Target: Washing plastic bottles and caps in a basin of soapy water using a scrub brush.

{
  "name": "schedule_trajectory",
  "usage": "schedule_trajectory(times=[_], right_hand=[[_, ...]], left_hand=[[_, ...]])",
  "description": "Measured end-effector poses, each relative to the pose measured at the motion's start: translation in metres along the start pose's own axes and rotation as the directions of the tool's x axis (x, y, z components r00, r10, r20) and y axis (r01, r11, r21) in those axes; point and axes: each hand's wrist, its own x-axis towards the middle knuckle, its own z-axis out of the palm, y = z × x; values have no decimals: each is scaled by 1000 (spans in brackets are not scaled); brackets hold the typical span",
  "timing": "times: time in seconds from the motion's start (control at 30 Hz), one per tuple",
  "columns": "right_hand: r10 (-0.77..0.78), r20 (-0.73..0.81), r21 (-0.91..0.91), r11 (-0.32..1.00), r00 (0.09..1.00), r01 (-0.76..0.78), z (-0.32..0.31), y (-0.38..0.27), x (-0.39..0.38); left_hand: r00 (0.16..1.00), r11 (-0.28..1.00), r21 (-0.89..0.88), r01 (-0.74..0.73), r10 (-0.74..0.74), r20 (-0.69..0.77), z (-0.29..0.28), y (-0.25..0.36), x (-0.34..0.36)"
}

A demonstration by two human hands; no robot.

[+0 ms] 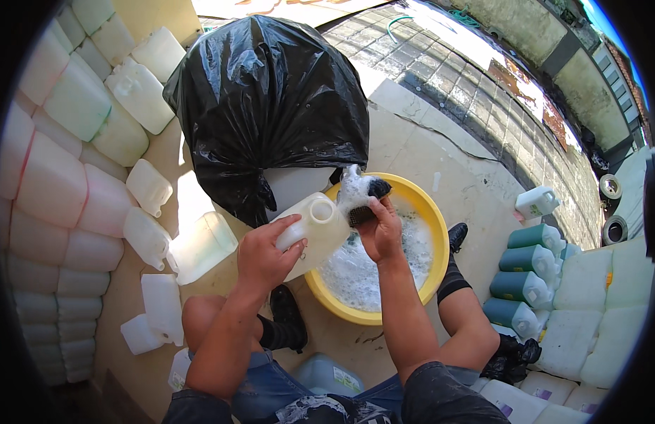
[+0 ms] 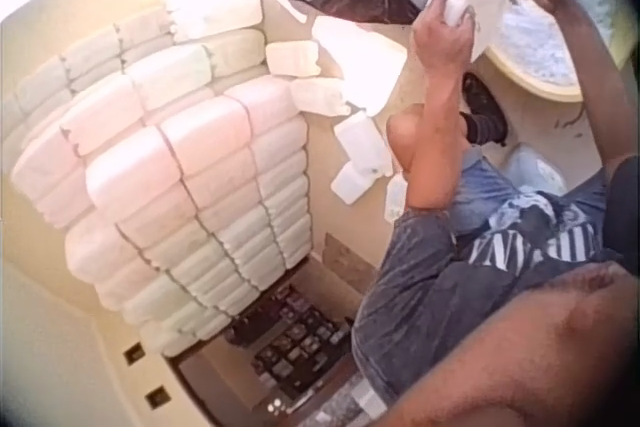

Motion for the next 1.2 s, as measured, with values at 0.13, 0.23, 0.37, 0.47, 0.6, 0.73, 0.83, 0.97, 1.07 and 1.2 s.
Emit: schedule_trajectory(times=[0.13,0.23,0.37,0.47,0.6,0.73,0.83,0.97,1.07,1.2], right_hand=[[-235,256,-618,706,938,346,84,-6,-41],[-243,481,-864,31,842,503,111,3,-56],[-430,501,-840,-33,751,542,119,14,-42],[-233,606,-790,-70,760,609,113,12,-28],[-244,692,-699,8,679,715,91,12,-30],[-501,600,-626,192,624,756,63,37,-47],[-684,325,-699,292,653,653,40,57,-57],[-731,113,-750,382,673,541,22,76,-77],[-629,236,-530,556,741,640,39,66,-83],[-313,439,-789,315,842,528,85,10,-54]], left_hand=[[998,999,51,10,-7,-64,-1,5,-5],[998,996,73,53,-54,12,1,4,-7],[998,992,125,31,-37,50,2,-4,-7],[991,986,134,-103,90,101,-12,-18,1],[934,953,25,-303,291,207,-25,-36,17],[933,966,-26,-255,254,256,-25,-40,23],[936,973,-22,-229,226,271,-24,-35,24],[949,975,-18,-222,221,226,-18,-28,22],[960,968,-27,-250,252,127,-8,-28,14],[945,954,-35,-298,300,127,-5,-35,16]])
